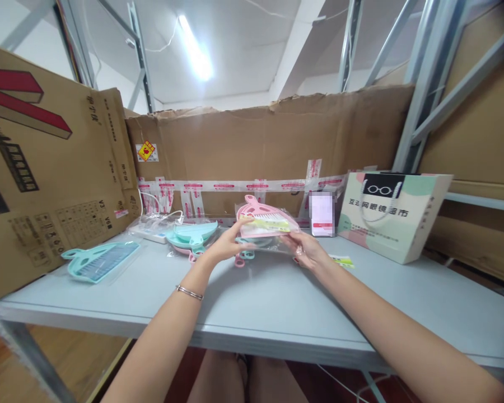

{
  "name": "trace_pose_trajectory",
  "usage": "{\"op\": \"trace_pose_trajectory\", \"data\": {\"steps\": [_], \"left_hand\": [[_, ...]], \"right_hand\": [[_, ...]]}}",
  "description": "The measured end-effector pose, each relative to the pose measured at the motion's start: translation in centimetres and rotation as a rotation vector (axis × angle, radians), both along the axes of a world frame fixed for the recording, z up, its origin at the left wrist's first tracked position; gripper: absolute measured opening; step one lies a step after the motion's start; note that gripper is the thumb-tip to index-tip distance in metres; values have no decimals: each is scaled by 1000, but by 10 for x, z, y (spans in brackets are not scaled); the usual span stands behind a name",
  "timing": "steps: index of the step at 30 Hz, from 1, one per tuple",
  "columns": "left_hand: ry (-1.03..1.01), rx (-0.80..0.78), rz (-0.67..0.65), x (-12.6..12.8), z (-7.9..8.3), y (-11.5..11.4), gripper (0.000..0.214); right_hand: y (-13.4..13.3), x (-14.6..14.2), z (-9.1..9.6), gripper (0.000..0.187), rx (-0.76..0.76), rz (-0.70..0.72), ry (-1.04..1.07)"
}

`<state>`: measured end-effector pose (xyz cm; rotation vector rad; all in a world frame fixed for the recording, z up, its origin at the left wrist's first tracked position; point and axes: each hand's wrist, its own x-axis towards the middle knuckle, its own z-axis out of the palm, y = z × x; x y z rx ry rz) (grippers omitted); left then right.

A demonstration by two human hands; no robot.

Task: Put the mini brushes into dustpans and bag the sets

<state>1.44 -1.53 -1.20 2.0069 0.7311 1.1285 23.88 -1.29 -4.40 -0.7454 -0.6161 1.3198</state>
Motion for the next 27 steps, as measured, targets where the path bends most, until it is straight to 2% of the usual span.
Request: {"op": "trace_pose_trajectory", "data": {"steps": [3, 6, 7, 9, 11, 13, 14, 15, 18, 19, 21, 23, 25, 27], "left_hand": [[-36, 91, 186, 7, -3, 2, 29], [-138, 138, 321, 9, -2, 5, 22], [-173, 143, 349, 8, -1, 6, 23], [-222, 136, 384, 7, 0, 7, 21], [-249, 120, 408, 7, -1, 9, 20], [-262, 110, 420, 7, -3, 10, 21], [-266, 110, 421, 8, -4, 11, 21], [-270, 112, 419, 8, -5, 12, 22], [-263, 122, 375, 9, -5, 11, 26], [-250, 116, 334, 9, -5, 10, 27], [-208, 90, 216, 9, -4, 7, 30], [-183, 70, 117, 9, -2, 3, 42], [-209, 62, 91, 10, -1, 1, 44], [-256, 45, 93, 10, 0, -1, 37]], "right_hand": [[-11, -4, 9, 20, 46, 31, -54], [-24, -6, 17, 20, 172, 197, -143], [-28, -6, 19, 28, 219, 271, -182], [-33, -8, 19, 62, 291, 348, -279], [-34, -10, 16, 101, 346, 313, -401], [-31, -12, 10, 121, 417, 237, -516], [-28, -13, 7, 119, 452, 194, -557], [-25, -13, 4, 108, 476, 146, -583], [-14, -11, 0, 45, 442, -51, -550], [-11, -9, 0, 34, 409, -114, -509], [-8, -7, 1, 30, 351, -209, -411], [-7, -5, 2, 31, 319, -250, -328], [-8, -5, 3, 31, 316, -248, -286], [-9, -6, 4, 31, 335, -233, -259]]}}
